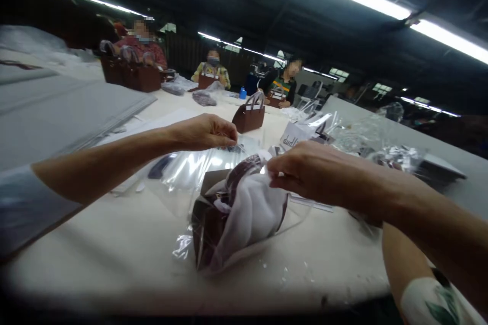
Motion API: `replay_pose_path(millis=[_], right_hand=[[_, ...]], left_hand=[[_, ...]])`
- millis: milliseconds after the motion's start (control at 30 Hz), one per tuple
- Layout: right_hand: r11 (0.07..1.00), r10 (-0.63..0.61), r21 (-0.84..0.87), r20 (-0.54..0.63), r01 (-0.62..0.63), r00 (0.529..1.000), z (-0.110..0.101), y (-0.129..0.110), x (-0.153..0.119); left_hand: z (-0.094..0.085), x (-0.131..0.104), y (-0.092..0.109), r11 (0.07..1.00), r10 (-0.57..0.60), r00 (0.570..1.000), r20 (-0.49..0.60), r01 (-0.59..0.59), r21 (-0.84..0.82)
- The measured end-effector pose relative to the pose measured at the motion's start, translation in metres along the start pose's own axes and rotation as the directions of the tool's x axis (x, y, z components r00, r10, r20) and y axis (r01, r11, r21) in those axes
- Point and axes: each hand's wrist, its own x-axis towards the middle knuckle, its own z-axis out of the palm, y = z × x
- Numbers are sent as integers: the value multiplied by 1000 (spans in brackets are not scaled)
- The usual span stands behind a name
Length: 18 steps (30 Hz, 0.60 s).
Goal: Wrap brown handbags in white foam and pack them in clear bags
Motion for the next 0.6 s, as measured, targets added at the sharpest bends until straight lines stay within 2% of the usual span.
replay_pose_path(millis=[33, 100, 167, 233, 300, 400, 467, 600], right_hand=[[999, -31, 12, -39, 31, 999, -5, -4, 4], [997, -75, -2, -190, 76, 979, -18, -10, 12], [996, -80, -54, -313, 67, 946, -31, -14, 19], [994, -70, -106, -373, 33, 925, -41, -17, 27], [988, -65, -155, -397, 3, 916, -46, -18, 37], [981, -66, -195, -382, -11, 922, -46, -17, 54], [983, -39, -181, -388, -34, 921, -41, -16, 64], [991, 92, -61, -364, -122, 927, -22, -14, 82]], left_hand=[[-1, 2, 4, 999, 7, 1000, -11, -6, 32], [-6, 6, 13, 999, 15, 998, -54, -13, 50], [-12, 11, 21, 999, 17, 994, -104, -12, 41], [-16, 15, 25, 993, 42, 992, -116, -29, 116], [-19, 17, 28, 976, 78, 993, -89, -58, 210], [-18, 16, 28, 980, 82, 993, -80, -66, 186], [-16, 12, 26, 990, 26, 997, -78, -15, 137], [-7, 1, 17, 990, -142, 990, 10, 142, -26]])
